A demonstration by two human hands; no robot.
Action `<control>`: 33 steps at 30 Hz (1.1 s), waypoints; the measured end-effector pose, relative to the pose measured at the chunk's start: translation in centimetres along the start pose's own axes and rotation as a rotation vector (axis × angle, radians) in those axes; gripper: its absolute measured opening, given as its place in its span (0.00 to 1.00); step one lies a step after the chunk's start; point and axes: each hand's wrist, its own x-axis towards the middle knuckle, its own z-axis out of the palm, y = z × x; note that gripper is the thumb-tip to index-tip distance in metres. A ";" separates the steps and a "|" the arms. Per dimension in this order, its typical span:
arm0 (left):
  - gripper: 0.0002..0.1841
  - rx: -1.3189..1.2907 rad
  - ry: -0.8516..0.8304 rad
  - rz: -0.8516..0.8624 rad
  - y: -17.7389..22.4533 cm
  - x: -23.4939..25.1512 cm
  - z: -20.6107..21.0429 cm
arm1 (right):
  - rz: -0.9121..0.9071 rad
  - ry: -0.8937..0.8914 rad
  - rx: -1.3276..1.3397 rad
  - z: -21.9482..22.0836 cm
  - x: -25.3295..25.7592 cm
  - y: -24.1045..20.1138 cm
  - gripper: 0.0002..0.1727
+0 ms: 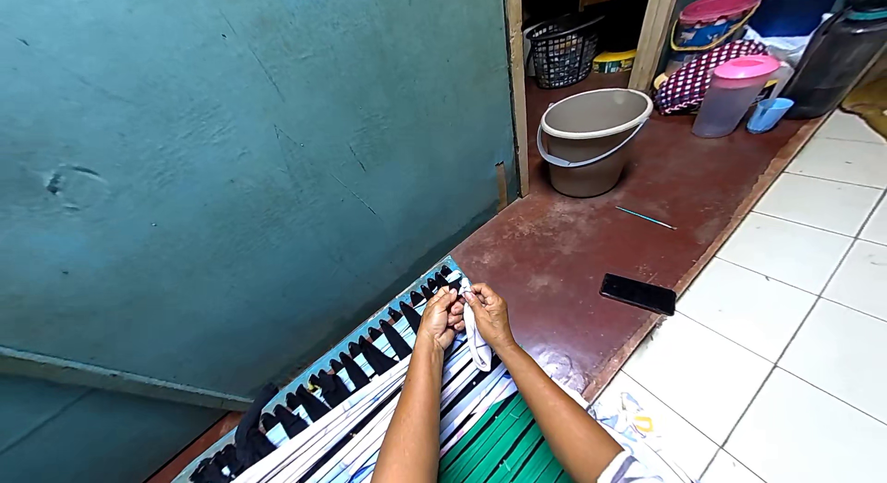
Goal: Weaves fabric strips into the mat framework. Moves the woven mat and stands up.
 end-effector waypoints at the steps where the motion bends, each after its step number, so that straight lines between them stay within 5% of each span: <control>1: 0.11 0.020 0.010 -0.003 0.1 0.0 0.1 | 0.061 -0.006 -0.034 0.1 0.3 -0.6 0.08; 16: 0.11 -0.036 -0.065 0.087 -0.9 -0.6 -0.6 | 0.377 -0.137 -0.761 1.5 1.7 -6.1 0.16; 24: 0.15 0.059 0.022 0.168 -1.3 -1.4 0.0 | 0.261 -0.204 -0.714 0.9 1.6 -5.4 0.20; 33: 0.19 0.708 0.208 0.475 -2.0 -1.6 0.9 | 0.297 -0.323 -0.419 -0.6 2.4 -3.9 0.19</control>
